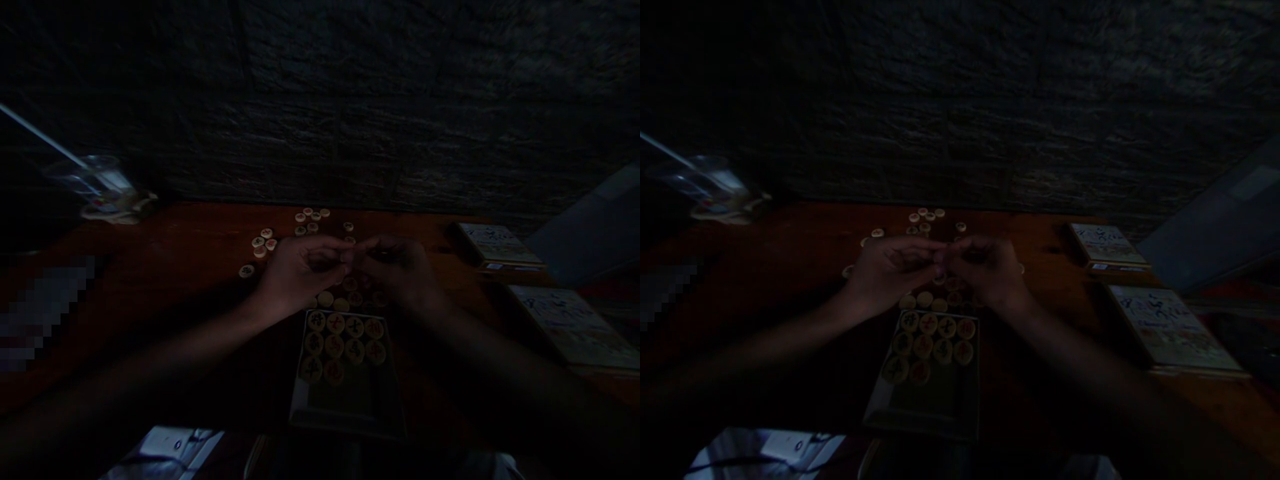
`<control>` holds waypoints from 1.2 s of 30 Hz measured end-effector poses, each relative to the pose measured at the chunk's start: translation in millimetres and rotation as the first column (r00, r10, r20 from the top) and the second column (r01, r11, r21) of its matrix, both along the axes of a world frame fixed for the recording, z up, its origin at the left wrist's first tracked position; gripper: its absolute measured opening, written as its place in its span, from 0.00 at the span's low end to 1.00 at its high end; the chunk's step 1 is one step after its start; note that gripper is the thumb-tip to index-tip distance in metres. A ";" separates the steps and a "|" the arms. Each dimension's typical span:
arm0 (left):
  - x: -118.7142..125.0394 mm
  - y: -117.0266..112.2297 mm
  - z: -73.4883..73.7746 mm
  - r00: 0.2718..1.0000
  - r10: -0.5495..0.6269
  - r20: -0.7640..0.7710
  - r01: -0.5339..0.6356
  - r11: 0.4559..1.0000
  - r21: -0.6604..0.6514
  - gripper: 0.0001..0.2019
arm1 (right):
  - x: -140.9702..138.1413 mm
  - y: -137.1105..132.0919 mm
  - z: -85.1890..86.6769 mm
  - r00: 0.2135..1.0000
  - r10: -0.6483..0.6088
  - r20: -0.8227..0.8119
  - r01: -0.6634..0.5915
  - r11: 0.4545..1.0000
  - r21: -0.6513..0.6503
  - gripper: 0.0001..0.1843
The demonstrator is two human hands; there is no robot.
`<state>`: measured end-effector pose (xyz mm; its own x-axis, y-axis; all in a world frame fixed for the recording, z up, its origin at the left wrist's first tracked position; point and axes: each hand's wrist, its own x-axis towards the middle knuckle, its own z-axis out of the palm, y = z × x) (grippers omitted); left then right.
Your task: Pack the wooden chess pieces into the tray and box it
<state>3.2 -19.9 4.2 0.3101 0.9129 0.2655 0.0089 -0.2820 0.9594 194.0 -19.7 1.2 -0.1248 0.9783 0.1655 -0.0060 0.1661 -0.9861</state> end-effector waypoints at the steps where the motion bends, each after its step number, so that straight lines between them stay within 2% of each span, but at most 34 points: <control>1: 0.3 0.1 0.0 1.000 -0.003 0.009 0.003 1.000 -0.002 0.14 | -0.4 -0.2 0.2 1.000 -0.001 -0.004 0.001 1.000 -0.004 0.18; 7: -1.2 4.2 0.6 0.991 -0.006 0.136 0.027 0.988 -0.153 0.14 | -0.7 0.2 1.1 0.998 0.007 -0.055 -0.011 0.998 -0.067 0.17; 11: -3.1 6.7 -0.5 0.972 -0.005 0.236 0.073 0.958 -0.278 0.13 | 1.7 1.2 0.1 0.999 0.027 -0.028 -0.028 0.999 -0.037 0.17; 16: -1.6 4.9 1.6 0.967 0.038 0.254 0.046 0.949 -0.313 0.13 | 2.4 0.4 -2.2 1.000 0.024 0.007 -0.024 0.999 0.029 0.19; 21: -1.2 1.1 4.0 0.983 0.020 0.181 0.027 0.967 -0.255 0.15 | 1.6 -1.7 -1.6 1.000 0.002 -0.003 -0.002 0.999 0.042 0.19; 27: -5.9 5.5 0.5 0.995 0.026 0.091 -0.015 0.992 -0.121 0.21 | 3.1 2.2 -1.9 0.997 0.050 -0.061 -0.054 0.996 -0.065 0.20; 30: -6.5 6.9 -0.8 0.998 0.034 0.060 -0.028 0.996 -0.086 0.20 | 4.4 3.5 -3.6 0.996 0.027 -0.080 -0.034 0.996 -0.086 0.19; 36: -1.7 1.2 -1.7 0.998 0.054 -0.032 -0.054 0.999 -0.001 0.13 | 2.2 -0.8 -2.0 1.000 0.019 0.023 -0.018 0.999 -0.045 0.17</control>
<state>1.5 -18.7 2.5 0.2680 0.9291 0.2548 0.0544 -0.2787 0.9588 196.2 -20.5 -0.8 -0.1459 0.9821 0.1189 0.0146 0.1223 -0.9924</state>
